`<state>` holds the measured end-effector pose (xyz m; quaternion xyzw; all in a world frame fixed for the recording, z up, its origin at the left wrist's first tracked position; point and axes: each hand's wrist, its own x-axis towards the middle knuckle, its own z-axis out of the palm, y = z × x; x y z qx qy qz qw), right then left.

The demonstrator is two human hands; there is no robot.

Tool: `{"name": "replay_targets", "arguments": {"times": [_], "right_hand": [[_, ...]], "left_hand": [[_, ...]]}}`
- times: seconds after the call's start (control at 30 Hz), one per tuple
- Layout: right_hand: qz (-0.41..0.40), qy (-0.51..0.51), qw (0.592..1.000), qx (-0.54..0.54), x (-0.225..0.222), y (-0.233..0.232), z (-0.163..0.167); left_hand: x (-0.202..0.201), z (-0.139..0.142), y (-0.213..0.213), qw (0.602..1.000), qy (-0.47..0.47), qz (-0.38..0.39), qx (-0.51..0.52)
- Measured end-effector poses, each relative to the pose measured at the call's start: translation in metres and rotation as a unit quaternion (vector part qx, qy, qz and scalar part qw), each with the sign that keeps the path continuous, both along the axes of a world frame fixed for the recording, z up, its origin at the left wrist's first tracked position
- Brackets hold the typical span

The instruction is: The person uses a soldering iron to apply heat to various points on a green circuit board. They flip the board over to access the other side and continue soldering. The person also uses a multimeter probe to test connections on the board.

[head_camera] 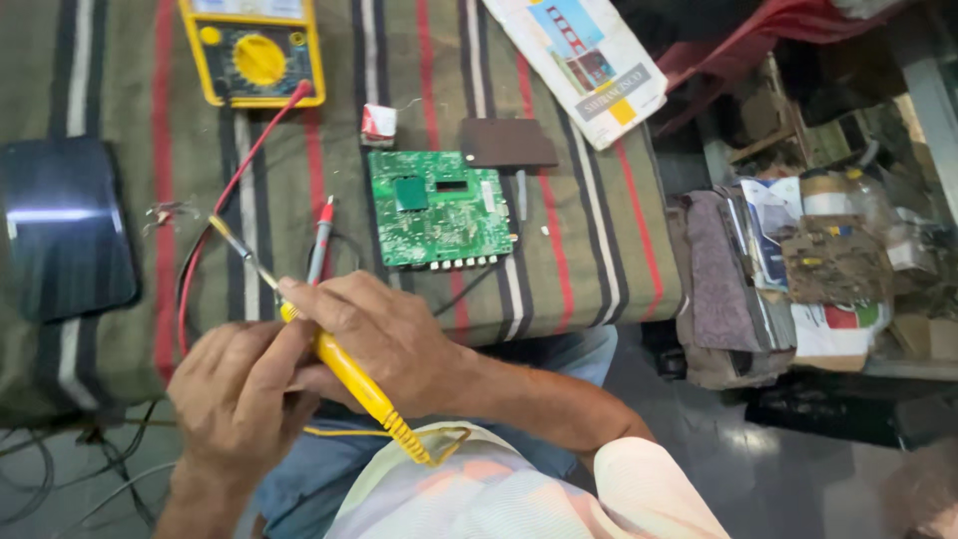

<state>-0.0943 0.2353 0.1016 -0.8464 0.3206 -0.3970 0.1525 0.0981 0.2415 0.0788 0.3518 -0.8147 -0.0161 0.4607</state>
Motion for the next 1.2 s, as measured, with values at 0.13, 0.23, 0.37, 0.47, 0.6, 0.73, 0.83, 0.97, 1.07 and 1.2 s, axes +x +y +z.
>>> {"name": "replay_targets", "arguments": {"times": [0.13,0.23,0.37,0.47,0.6,0.73,0.83,0.97,1.07,1.2], "right_hand": [[0.053,0.027,0.998,0.023,0.000,0.007,-0.012],[0.069,0.022,0.997,0.010,-0.014,0.001,-0.028],[-0.101,0.050,0.987,-0.116,-0.050,-0.009,-0.050],[-0.177,0.028,0.983,-0.046,-0.083,-0.013,-0.067],[-0.165,-0.209,0.961,0.070,-0.111,-0.016,-0.093],[-0.178,-0.202,0.961,0.059,-0.119,-0.021,-0.109],[-0.174,-0.192,0.964,0.066,-0.119,-0.022,-0.110],[-0.177,-0.174,0.966,0.070,-0.118,-0.020,-0.106],[-0.187,-0.170,0.964,0.077,-0.117,-0.019,-0.105],[-0.182,-0.190,0.962,0.077,-0.116,-0.019,-0.105]], "left_hand": [[0.034,-0.006,0.015,0.995,-0.047,0.068,-0.051],[0.070,-0.002,0.025,0.979,-0.026,0.171,-0.103],[0.124,0.016,0.055,0.955,0.040,0.279,-0.088],[0.155,0.024,0.059,0.949,0.129,0.277,-0.078],[0.181,0.020,0.057,0.928,0.100,0.345,-0.099],[0.218,0.012,0.048,0.901,0.008,0.408,-0.145],[0.248,0.008,0.042,0.902,0.030,0.411,-0.127],[0.274,-0.003,0.024,0.886,-0.010,0.445,-0.127],[0.278,-0.019,0.019,0.884,0.093,0.458,-0.027],[0.293,-0.035,0.010,0.866,-0.029,0.492,-0.079]]}}
